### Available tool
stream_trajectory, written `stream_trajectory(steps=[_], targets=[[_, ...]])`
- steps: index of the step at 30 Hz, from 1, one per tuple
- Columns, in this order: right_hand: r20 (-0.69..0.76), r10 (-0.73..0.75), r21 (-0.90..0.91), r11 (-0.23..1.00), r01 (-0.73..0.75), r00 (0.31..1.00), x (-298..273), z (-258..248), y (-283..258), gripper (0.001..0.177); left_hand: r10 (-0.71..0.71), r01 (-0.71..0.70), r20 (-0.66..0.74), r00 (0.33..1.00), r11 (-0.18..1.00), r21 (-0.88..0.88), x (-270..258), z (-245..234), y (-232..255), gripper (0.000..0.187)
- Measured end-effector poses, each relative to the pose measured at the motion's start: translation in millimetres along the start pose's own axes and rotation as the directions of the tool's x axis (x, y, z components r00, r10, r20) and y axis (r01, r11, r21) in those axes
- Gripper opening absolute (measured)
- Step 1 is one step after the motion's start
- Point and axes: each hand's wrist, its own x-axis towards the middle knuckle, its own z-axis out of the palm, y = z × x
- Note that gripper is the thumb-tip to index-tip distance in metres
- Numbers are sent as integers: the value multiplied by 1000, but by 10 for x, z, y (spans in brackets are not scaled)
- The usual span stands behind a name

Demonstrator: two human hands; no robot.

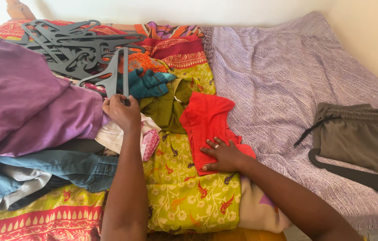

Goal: The person folds a pair of grey shorts and places them on a hanger, then folds a red top and places it on a separate hanger. Both items are set aside on the bed.

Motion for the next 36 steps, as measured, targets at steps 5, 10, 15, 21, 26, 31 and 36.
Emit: stream_trajectory(steps=[5,10,15,21,26,31,36], targets=[[-175,-51,82,994,66,983,97,123,167,81,-27,24,-6,1000,946,-324,95,-289,424,30],[-535,159,719,601,348,830,326,185,511,73,348,-334,-43,937,848,-411,-89,-378,947,32],[-479,373,789,-212,576,794,393,78,898,72,694,-467,96,714,573,-673,-736,-383,1636,26],[-582,481,602,-287,745,656,207,16,1148,49,870,-574,58,489,371,-730,-1063,-515,1916,27],[-649,393,567,-320,759,651,134,-112,1135,40,472,-109,310,825,673,-731,-1079,-317,1690,80],[-576,286,674,-364,643,766,138,-108,954,47,471,834,862,187,388,-393,-1304,-36,1495,49],[-372,292,922,9,387,881,167,-65,947,47,428,860,889,163,379,-341,-1407,137,1294,37]])
